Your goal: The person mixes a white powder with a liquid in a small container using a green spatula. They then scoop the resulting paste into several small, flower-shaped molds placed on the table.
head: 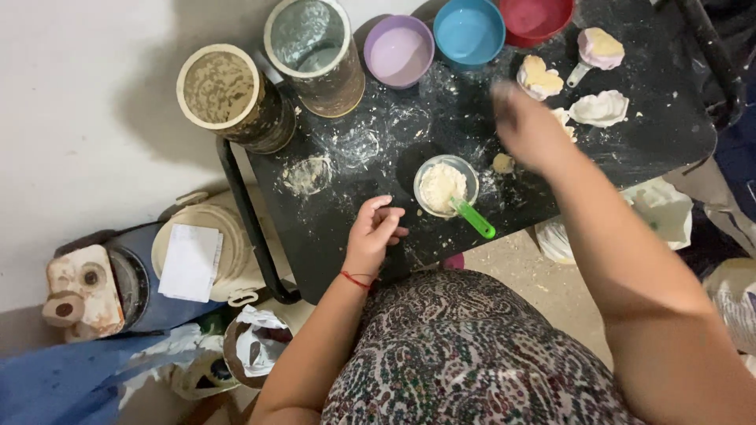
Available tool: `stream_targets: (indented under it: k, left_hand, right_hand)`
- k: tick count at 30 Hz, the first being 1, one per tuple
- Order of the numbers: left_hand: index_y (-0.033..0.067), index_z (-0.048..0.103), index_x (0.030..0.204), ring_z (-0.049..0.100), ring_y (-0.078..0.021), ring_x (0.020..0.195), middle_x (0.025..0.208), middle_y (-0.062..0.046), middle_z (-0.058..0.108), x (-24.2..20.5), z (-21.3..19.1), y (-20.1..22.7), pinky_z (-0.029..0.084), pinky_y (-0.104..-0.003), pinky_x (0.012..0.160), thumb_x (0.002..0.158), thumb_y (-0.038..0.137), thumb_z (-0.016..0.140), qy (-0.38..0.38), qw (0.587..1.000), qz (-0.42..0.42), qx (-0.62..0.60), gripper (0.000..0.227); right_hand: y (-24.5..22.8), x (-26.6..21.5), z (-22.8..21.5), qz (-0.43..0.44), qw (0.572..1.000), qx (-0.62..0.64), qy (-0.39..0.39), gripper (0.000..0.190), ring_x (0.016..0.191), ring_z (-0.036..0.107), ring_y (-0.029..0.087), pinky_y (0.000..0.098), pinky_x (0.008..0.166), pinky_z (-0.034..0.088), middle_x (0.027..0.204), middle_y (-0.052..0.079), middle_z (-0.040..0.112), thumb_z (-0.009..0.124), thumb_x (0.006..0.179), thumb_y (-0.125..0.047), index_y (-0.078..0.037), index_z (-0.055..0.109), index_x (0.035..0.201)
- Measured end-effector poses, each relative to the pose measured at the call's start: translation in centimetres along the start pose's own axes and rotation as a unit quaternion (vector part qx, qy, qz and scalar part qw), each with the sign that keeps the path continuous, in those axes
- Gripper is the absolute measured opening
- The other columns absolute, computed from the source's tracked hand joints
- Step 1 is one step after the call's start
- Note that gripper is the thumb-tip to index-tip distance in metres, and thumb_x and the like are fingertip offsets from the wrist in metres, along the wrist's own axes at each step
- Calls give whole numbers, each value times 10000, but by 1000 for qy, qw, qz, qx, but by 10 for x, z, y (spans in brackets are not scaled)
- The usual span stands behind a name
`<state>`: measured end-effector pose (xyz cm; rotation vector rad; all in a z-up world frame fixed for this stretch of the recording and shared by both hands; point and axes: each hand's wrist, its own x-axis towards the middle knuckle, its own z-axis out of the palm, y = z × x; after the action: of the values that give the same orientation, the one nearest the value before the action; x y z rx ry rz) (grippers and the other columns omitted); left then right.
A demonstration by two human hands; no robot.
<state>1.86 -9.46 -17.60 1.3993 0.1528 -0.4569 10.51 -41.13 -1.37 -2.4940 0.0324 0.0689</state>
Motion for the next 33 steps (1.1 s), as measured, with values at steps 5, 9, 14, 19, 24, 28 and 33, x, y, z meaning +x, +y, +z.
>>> stream_targets:
  k: [5, 9, 14, 19, 24, 28, 33]
  left_hand:
    - [161, 451, 1520, 751, -359, 994, 1408, -225, 585, 6, 23, 55, 643, -432, 806, 788, 214, 904, -57, 973, 94, 205, 863]
    - [161, 243, 1659, 732, -413, 1076, 1555, -273, 415, 11, 52, 98, 634, -468, 895, 669, 293, 957, -103, 928, 101, 343, 1228]
    - [190, 153, 1686, 587, -536, 1292, 1589, -300, 357, 21, 59, 106, 516, -558, 1086, 656, 401, 949, -149, 902, 80, 396, 1319]
    - [249, 86, 1696, 579, -563, 1280, 1634, -291, 304, 21, 62, 109, 509, -560, 1091, 681, 443, 928, -179, 889, 61, 416, 1334]
    - [248, 125, 1692, 567, -558, 1303, 1620, -271, 353, 31, 61, 95, 497, -592, 1093, 698, 479, 914, -171, 879, 91, 436, 1290]
    - [285, 176, 1683, 579, -533, 1301, 1624, -244, 355, 31, 62, 94, 497, -568, 1103, 702, 489, 925, -157, 894, 79, 412, 1251]
    - [284, 160, 1681, 519, -540, 1364, 1633, -251, 319, 29, 64, 92, 466, -586, 1130, 754, 418, 900, -160, 902, 61, 396, 1193]
  right_hand:
    - [25, -101, 55, -114, 993, 10, 17, 831, 1002, 675, 539, 622, 867, 533, 1055, 301, 667, 876, 720, -139, -71, 585, 1495]
    - [9, -124, 80, -187, 975, 101, 62, 440, 840, 733, 405, 480, 781, 580, 921, 183, 738, 848, 856, -341, -38, 771, 1166]
    - [-7, -109, 42, -80, 988, 122, 45, 351, 841, 718, 405, 500, 758, 570, 920, 210, 753, 749, 959, -266, -48, 747, 1235]
    - [-9, -105, 40, -23, 982, 186, -2, 308, 932, 757, 407, 564, 840, 566, 999, 267, 758, 636, 993, -208, -25, 733, 1221]
    - [-46, -105, 6, -99, 993, 67, -12, 282, 1035, 717, 501, 587, 891, 571, 1069, 283, 757, 824, 866, -159, 4, 781, 1092]
    - [-38, -104, 23, -106, 991, 41, -71, 198, 996, 767, 395, 517, 922, 602, 1029, 217, 790, 783, 856, -96, -70, 817, 1049]
    - [-23, -79, 52, -251, 967, 16, -43, 121, 783, 747, 375, 489, 703, 605, 844, 149, 755, 745, 914, -174, -78, 757, 987]
